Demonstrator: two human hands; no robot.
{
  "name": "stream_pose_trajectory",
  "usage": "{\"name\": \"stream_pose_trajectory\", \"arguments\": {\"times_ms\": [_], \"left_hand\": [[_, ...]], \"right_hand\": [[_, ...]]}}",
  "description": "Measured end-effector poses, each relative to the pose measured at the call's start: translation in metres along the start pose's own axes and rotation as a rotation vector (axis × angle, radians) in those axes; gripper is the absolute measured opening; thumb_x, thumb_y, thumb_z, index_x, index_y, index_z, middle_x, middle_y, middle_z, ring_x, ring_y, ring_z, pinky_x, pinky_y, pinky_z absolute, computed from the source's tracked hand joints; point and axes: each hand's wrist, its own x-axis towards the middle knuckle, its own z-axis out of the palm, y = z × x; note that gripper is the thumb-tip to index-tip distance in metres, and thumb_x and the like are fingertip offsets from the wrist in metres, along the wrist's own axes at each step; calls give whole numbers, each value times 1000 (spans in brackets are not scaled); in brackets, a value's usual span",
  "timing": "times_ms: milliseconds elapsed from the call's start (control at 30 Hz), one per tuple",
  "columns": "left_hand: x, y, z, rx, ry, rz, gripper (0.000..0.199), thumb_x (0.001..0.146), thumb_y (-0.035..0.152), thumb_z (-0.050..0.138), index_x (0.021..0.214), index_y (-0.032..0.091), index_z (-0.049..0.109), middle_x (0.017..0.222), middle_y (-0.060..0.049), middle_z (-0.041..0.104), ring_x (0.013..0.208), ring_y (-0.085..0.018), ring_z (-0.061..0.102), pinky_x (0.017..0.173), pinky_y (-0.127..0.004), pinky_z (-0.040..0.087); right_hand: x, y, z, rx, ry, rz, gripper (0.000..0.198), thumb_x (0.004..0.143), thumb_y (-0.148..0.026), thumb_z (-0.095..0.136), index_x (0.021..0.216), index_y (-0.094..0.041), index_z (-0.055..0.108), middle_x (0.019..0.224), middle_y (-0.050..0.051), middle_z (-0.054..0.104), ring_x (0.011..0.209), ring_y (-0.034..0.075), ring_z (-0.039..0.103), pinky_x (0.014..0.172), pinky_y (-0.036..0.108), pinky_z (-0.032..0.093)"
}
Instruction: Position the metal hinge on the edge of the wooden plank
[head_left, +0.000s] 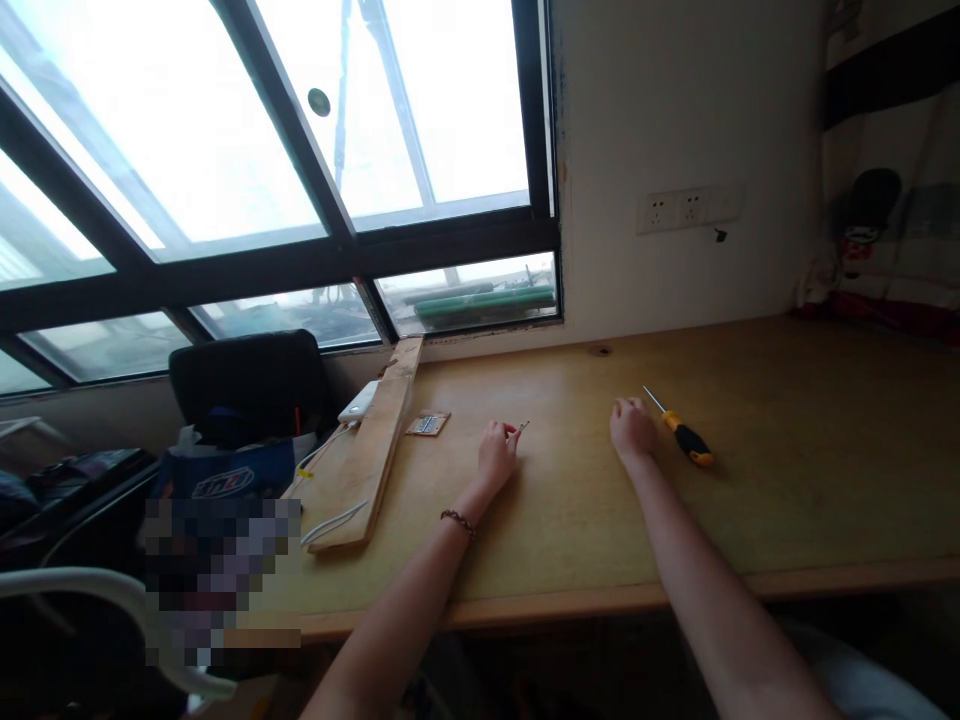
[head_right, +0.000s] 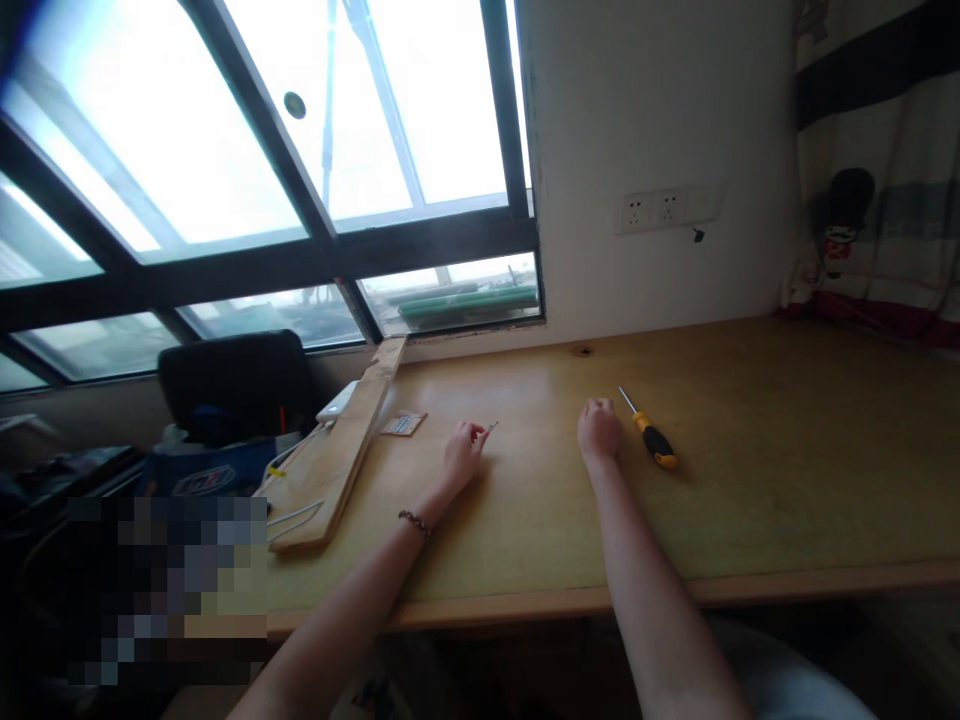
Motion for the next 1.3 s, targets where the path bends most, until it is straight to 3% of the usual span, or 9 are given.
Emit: {"name": "stream_pose_trajectory", "arguments": {"times_ms": [67, 200, 367, 567, 700, 800, 933, 1033, 1300], "left_hand": [[-2, 4, 2, -40, -10, 11, 17, 86, 28, 46, 83, 15, 56, 86, -5, 55, 78, -14, 53, 69, -26, 42], [-9, 13, 7, -95, -24, 82, 16, 85, 28, 46, 82, 15, 56, 85, -4, 54, 76, -14, 53, 68, -27, 42], [-16, 23, 7, -163, -42, 162, 15, 85, 27, 46, 81, 16, 55, 84, -4, 53, 76, -14, 52, 69, -27, 42], [-16, 25, 7, -256, -26, 142, 14, 83, 27, 50, 77, 16, 57, 77, -2, 51, 70, -13, 51, 65, -25, 41], [-16, 26, 7, -303, -45, 152, 14, 81, 28, 53, 78, 16, 60, 75, -2, 52, 67, -12, 50, 64, -24, 41], [-17, 27, 5, -284, -63, 194, 15, 81, 28, 53, 86, 17, 62, 79, -2, 54, 70, -12, 52, 67, -25, 42], [-17, 23, -1, -205, -57, 207, 17, 82, 27, 51, 92, 18, 62, 82, -3, 56, 72, -13, 54, 69, -25, 43], [-13, 14, -5, -151, -24, 183, 19, 83, 27, 49, 93, 18, 62, 84, -4, 56, 74, -13, 55, 70, -26, 43], [11, -29, -24, 32, 130, 80, 22, 84, 25, 45, 89, 17, 65, 86, -6, 59, 79, -16, 55, 72, -27, 43]], "right_hand": [[-13, -18, 8, 203, -94, -137, 30, 87, -29, 43, 98, -15, 67, 99, 11, 64, 85, 19, 61, 73, 25, 44], [-41, -48, 25, 676, -476, -253, 37, 79, -44, 51, 82, -13, 71, 71, 6, 68, 53, 13, 57, 52, 22, 43], [-55, -59, 33, 980, -592, -100, 40, 66, -50, 62, 72, -11, 70, 53, 1, 60, 43, 9, 47, 42, 20, 36], [-59, -61, 39, 1199, -664, 43, 38, 58, -47, 70, 69, -11, 69, 59, 3, 62, 51, 8, 51, 46, 18, 39], [-56, -61, 42, 1118, -660, 9, 41, 64, -51, 63, 72, -10, 68, 59, 4, 62, 50, 10, 53, 42, 18, 37], [-40, -52, 36, 931, -532, -36, 39, 75, -48, 53, 78, -12, 67, 69, 6, 67, 49, 11, 56, 42, 20, 37], [-10, -23, 16, 303, -188, -47, 31, 83, -39, 48, 82, -16, 69, 77, 10, 69, 69, 18, 62, 59, 24, 42], [5, -1, 5, -62, -102, 27, 30, 87, -34, 44, 95, -17, 68, 95, 14, 66, 86, 22, 62, 69, 28, 43], [10, 14, 3, -165, -128, 187, 41, 92, -27, 28, 105, -5, 60, 100, 19, 62, 95, 26, 61, 74, 31, 45]]}}
